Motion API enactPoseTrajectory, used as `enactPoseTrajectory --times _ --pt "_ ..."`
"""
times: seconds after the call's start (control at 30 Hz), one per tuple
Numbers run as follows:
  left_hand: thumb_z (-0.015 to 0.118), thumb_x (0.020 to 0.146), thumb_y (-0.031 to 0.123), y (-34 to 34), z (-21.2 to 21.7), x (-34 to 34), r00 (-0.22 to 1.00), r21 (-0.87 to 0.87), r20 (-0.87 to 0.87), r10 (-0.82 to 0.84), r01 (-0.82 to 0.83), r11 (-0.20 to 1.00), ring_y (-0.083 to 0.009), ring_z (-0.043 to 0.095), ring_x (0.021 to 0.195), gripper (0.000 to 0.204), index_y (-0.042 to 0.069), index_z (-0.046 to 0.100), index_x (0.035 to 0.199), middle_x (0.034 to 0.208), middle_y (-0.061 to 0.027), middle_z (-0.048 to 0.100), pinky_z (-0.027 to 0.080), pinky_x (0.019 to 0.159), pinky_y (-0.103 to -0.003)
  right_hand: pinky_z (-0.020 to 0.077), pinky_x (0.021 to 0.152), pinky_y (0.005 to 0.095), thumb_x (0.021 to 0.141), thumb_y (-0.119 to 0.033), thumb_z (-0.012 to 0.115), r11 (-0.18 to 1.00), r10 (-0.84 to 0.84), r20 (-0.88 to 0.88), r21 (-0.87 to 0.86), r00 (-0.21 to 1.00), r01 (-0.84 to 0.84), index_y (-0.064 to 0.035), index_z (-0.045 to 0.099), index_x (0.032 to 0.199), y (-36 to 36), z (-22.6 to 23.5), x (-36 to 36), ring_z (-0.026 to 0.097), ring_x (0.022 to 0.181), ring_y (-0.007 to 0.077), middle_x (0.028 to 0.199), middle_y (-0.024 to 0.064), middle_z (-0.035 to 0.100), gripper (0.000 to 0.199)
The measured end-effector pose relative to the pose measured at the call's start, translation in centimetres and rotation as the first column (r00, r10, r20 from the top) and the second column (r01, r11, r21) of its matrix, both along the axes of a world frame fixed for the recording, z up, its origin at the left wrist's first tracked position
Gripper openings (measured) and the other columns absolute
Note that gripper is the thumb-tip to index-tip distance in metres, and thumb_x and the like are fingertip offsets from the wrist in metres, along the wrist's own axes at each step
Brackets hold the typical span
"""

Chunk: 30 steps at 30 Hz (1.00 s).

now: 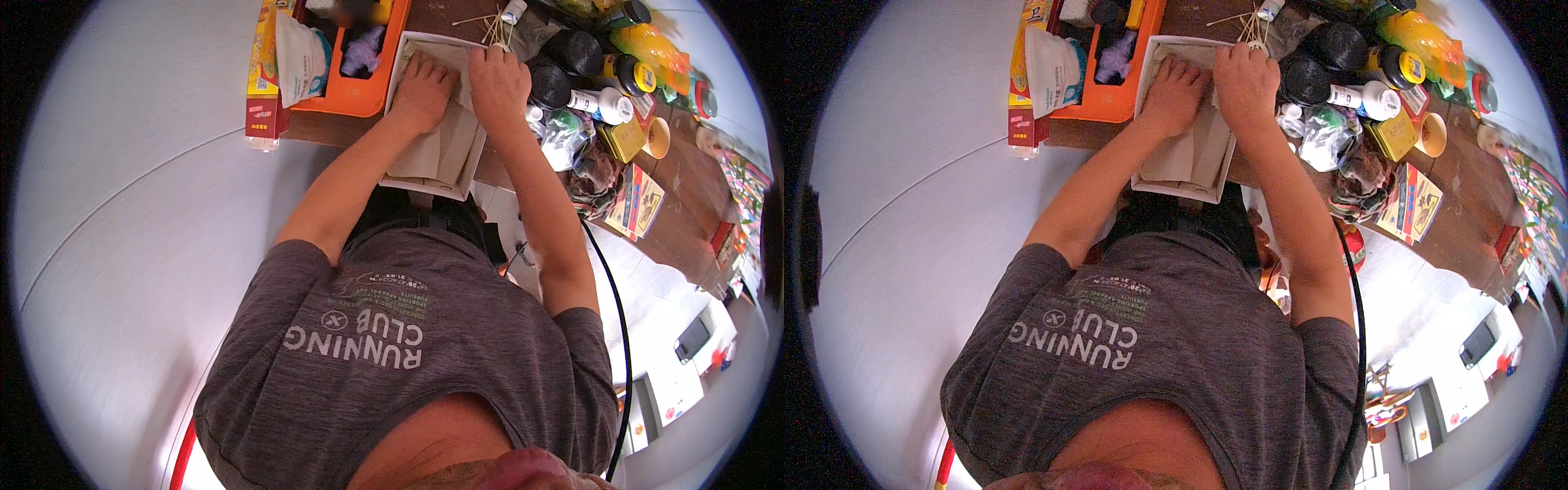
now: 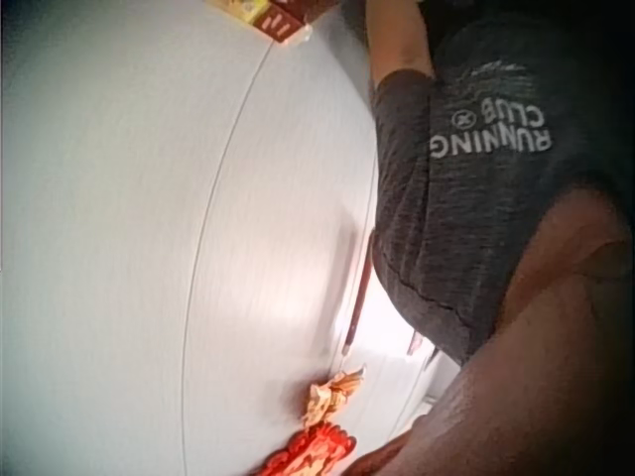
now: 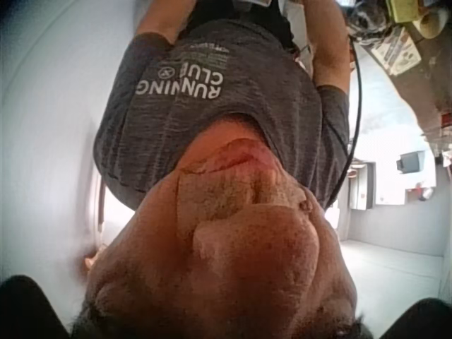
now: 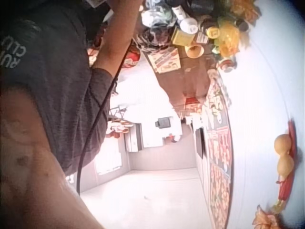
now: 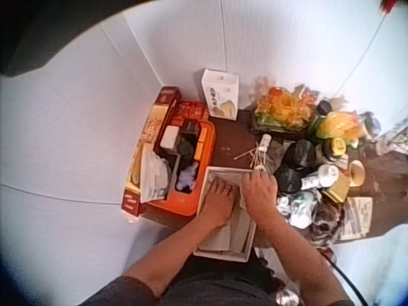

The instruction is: The person places various items into a white box, including seed packets, a white cloth, a bundle of wooden sticks, a roll of tape, a small bag of components, and several small medicine bottles and blister packs.

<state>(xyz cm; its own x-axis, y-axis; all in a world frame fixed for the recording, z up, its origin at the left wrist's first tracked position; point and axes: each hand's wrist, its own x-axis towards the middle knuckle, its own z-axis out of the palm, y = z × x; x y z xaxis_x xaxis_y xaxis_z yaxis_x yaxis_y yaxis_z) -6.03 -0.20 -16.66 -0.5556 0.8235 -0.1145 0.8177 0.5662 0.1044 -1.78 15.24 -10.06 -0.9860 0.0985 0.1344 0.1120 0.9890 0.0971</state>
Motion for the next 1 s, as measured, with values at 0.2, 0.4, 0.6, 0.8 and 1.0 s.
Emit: enactPoseTrajectory --times 0.2,0.4,0.6,0.8,1.0 --pt "0.061 0.092 0.027 -0.7 0.5 0.9 0.999 -0.003 -0.031 -0.042 0.042 0.999 -0.0342 0.042 0.140 0.052 0.009 0.055 0.140 0.138 -0.0132 0.057 0.011 0.124 -0.057 0.0525 0.078 0.0363 0.080 -0.013 0.062 0.904 0.334 -0.120 -0.241 0.935 -0.354 -0.0085 0.063 0.105 -2.7 0.1 1.6 0.063 0.095 0.0266 0.096 0.0087 0.061 0.025" --pt "0.086 0.062 0.055 -1.4 3.4 0.1 0.988 -0.385 0.091 -0.127 0.152 0.910 -0.0342 0.047 0.133 0.092 0.007 0.059 0.135 0.131 -0.0133 0.060 0.014 0.123 -0.059 0.0578 0.074 0.0393 0.083 -0.017 0.064 0.982 0.184 0.184 0.006 0.966 -0.188 -0.0087 0.072 0.093 -2.2 -5.1 -0.9 0.066 0.095 0.0262 0.098 0.0086 0.066 0.015" --pt "0.088 0.059 0.053 -1.8 3.5 0.7 0.983 -0.420 0.037 -0.178 0.177 0.890 -0.0351 0.049 0.131 0.095 0.007 0.059 0.137 0.133 -0.0150 0.059 0.014 0.122 -0.061 0.0599 0.070 0.0370 0.082 -0.015 0.065 0.982 0.190 0.246 -0.028 0.951 -0.188 -0.0051 0.071 0.094 -2.3 -5.9 -1.8 0.068 0.093 0.0284 0.096 0.0106 0.066 0.016" --pt "0.086 0.069 0.039 -5.0 2.2 5.8 0.975 -0.250 0.148 -0.165 0.198 0.948 -0.0377 0.047 0.136 0.089 0.013 0.051 0.147 0.136 -0.0143 0.058 0.018 0.119 -0.065 0.0543 0.078 0.0427 0.086 -0.016 0.063 0.959 0.259 0.357 0.018 0.897 -0.283 -0.0072 0.074 0.100 -2.3 -4.5 0.0 0.069 0.094 0.0297 0.100 0.0120 0.069 0.019" --pt "0.082 0.074 0.033 -5.0 2.2 6.0 0.963 -0.226 0.238 -0.130 0.185 0.956 -0.0399 0.046 0.138 0.077 0.013 0.053 0.142 0.136 -0.0137 0.059 0.018 0.118 -0.067 0.0497 0.089 0.0470 0.090 -0.016 0.062 0.985 0.156 0.487 -0.017 0.859 -0.169 -0.0050 0.075 0.108 -2.5 -5.0 -0.9 0.066 0.106 0.0301 0.111 0.0161 0.070 0.025"
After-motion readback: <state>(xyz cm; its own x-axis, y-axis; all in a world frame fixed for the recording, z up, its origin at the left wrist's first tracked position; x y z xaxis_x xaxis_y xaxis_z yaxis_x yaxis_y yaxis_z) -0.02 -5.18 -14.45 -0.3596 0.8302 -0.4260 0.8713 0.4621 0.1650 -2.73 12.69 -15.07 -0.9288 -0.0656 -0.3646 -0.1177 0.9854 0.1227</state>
